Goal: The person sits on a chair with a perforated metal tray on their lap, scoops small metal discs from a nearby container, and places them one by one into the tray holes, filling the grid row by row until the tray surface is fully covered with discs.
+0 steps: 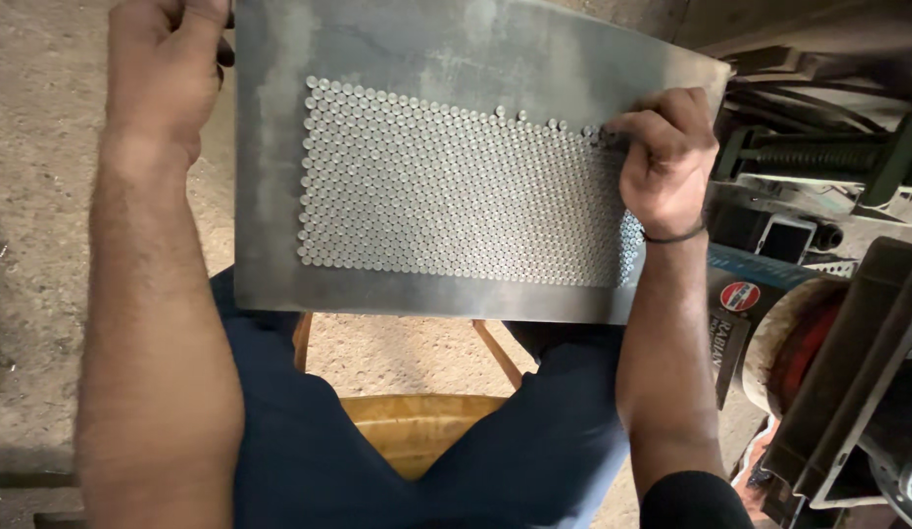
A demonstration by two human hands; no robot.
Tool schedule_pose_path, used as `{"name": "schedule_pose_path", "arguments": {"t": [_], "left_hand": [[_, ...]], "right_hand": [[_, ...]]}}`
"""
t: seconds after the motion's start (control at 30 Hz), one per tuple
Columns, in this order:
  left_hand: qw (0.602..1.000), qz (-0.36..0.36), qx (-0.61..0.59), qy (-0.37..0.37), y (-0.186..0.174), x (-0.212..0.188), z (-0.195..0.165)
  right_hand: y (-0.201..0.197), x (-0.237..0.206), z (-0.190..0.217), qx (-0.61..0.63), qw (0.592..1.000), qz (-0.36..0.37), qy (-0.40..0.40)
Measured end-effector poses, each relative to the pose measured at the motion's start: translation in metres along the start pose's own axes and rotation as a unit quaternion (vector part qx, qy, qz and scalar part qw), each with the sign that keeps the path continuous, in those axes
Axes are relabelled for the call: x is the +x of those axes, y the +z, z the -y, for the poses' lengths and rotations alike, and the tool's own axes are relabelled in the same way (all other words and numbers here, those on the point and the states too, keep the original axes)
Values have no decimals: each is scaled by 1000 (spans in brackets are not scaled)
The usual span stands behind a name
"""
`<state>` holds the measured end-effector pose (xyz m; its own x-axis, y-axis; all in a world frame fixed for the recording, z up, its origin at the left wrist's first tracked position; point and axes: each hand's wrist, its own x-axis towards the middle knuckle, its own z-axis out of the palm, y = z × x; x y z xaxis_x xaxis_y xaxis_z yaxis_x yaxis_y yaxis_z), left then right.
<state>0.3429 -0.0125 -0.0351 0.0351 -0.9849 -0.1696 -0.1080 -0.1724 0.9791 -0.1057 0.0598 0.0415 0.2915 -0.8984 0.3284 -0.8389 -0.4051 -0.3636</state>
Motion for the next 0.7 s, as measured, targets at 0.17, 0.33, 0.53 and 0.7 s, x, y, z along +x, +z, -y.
{"name": "schedule_pose_path", "arguments": {"t": [0.17,0.33,0.53,0.7], "left_hand": [[1000,5,-7,-2,3,-3,-5],[1000,2,-5,-27,2,-2,0],[1000,8,-7,-25,2,-1,1],[999,-2,-1,-43,4,-4,-7]], "right_hand": [[-1,-7,-7,-3,1000,-2,9],[-3,-10,-12,-12,1000,-4,21],[-3,-12,-14,-6,1000,-4,29],[-2,-12,-12,-4,1000,-2,14]]}}
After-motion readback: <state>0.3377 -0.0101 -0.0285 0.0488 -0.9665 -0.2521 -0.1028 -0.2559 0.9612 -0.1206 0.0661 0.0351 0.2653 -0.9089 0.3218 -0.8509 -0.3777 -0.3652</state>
